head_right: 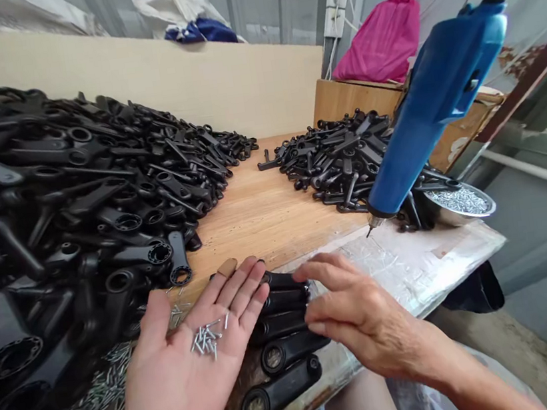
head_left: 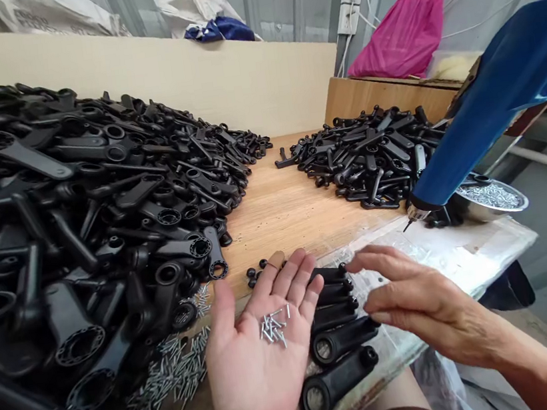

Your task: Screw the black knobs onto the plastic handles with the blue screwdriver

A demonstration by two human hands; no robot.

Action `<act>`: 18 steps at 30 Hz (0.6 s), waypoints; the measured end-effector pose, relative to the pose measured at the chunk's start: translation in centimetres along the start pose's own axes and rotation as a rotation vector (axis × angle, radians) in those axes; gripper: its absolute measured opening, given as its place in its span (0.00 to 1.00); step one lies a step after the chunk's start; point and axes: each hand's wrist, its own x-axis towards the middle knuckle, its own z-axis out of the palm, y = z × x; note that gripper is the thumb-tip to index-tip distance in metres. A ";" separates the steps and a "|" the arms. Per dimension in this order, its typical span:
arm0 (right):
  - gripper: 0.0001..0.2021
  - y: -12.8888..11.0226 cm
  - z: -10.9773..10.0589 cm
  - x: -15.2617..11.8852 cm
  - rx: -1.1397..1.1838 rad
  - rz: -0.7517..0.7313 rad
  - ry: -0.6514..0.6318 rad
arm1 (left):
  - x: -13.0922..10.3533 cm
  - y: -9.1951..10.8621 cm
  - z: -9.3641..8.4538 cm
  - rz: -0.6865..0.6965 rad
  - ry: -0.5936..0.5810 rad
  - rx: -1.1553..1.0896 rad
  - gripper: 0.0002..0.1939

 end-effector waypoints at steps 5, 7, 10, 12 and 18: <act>0.12 -0.4 1.2 -2.6 -0.080 0.055 -0.181 | 0.1 -0.1 0.0 0.025 -0.046 0.034 0.36; 0.12 -0.6 1.5 -2.6 -0.083 0.061 -0.205 | 0.2 -0.1 0.0 0.041 -0.050 0.041 0.36; 0.12 -0.6 1.7 -2.2 -0.097 0.057 -0.202 | 0.2 -0.1 -0.1 0.054 -0.042 0.047 0.35; 0.12 -0.6 1.9 -2.1 -0.114 0.050 -0.204 | 0.1 -0.1 -0.1 0.059 -0.040 0.049 0.35; 0.10 -0.8 1.9 -2.1 -0.208 0.000 -0.122 | 0.4 0.2 -0.4 0.060 -0.017 0.050 0.30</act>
